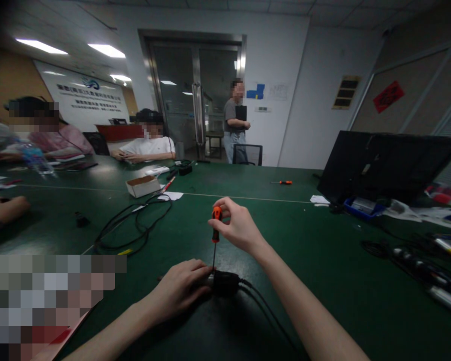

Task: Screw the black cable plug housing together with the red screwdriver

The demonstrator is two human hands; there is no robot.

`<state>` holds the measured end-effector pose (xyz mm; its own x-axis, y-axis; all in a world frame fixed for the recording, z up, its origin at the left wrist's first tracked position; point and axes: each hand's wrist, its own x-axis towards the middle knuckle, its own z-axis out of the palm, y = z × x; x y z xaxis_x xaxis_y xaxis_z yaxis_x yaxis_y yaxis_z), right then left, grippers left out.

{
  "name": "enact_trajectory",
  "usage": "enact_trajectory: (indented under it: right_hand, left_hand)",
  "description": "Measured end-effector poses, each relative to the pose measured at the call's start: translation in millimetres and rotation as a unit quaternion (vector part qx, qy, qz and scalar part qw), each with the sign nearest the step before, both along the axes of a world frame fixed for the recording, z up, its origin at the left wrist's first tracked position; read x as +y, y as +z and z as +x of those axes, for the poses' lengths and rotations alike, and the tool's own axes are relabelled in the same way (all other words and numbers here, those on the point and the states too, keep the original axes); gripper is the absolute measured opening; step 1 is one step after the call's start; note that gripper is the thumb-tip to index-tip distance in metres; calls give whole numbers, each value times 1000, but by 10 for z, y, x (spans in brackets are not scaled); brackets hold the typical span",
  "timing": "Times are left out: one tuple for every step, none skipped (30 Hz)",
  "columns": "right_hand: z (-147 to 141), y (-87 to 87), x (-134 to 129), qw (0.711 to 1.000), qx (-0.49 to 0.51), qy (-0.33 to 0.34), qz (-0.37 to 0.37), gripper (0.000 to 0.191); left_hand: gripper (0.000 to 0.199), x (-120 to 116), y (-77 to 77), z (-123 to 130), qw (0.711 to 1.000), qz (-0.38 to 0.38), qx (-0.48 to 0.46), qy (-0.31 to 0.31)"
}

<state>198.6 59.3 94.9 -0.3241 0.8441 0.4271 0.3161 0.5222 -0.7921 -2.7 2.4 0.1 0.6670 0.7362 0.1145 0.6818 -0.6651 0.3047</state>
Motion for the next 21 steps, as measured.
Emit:
enact_trajectory:
  right_hand:
    - [1, 2, 3, 1000, -4, 1, 3, 26]
    - [2, 5, 6, 1000, -8, 4, 7, 26]
    - [3, 7, 8, 1000, -14, 8, 13, 27]
    - [4, 9, 9, 1000, -20, 13, 18, 29]
    - [5, 10, 8, 999, -26, 20, 22, 31]
    - [5, 11, 6, 999, -30, 25, 23, 32]
    - [5, 12, 2, 999, -32, 28, 21, 32]
    - [5, 12, -4, 999, -32, 30, 17, 31]
    - [5, 13, -9, 999, -33, 29, 14, 30]
    - [4, 12, -15, 999, -34, 24, 11, 29]
    - [3, 11, -18, 999, -35, 17, 12, 29]
    - [1, 9, -20, 999, -36, 10, 14, 29]
    - [0, 6, -19, 999, -36, 4, 17, 29]
    - [-1, 2, -17, 999, -34, 0, 19, 30]
    - [-2, -2, -14, 999, -31, -1, 20, 31]
    - [-2, -7, -10, 999, -27, -1, 18, 32]
    - [-2, -10, -6, 1000, -22, 2, 13, 33]
    - [-2, -12, -3, 1000, -17, 6, 7, 33]
    - [0, -13, -2, 1000, -13, 10, 2, 32]
    - [1, -11, -2, 1000, -11, 13, -1, 31]
    - [2, -8, -3, 1000, -12, 15, -4, 30]
  left_hand:
    - [31, 2, -1, 0, 1000, -1, 1, 0]
    - [31, 4, -3, 0, 1000, -1, 2, 1]
    - [31, 6, -5, 0, 1000, 0, 2, 2]
    - [31, 8, -6, 0, 1000, 0, 2, 4]
    - [31, 8, -6, 0, 1000, 1, 2, 5]
    - [31, 7, -5, -1, 1000, 1, 2, 6]
    - [32, 6, -2, -1, 1000, 1, 0, 5]
    - [32, 4, 2, -2, 1000, 1, -1, 4]
    - [32, 2, 7, -2, 1000, 1, -2, 3]
    - [32, 0, 13, -2, 1000, 0, -1, 2]
    - [32, -2, 18, -1, 1000, 0, 0, 2]
    - [32, -2, 22, 0, 1000, -1, 1, 2]
    - [32, -3, 26, 1, 1000, -1, 2, 2]
    - [32, -2, 29, 2, 1000, -2, 3, 2]
    - [33, -1, 30, 2, 1000, -2, 5, 1]
    - [33, 0, 31, 3, 1000, -3, 6, 1]
    - [32, 2, 32, 2, 1000, -3, 7, 1]
    - [32, 3, 32, 2, 1000, -4, 8, 0]
    - [32, 4, 32, 0, 1000, -4, 8, 0]
    - [32, 5, 32, -1, 1000, -4, 7, 0]
    - [31, 5, 32, -2, 1000, -4, 6, 0]
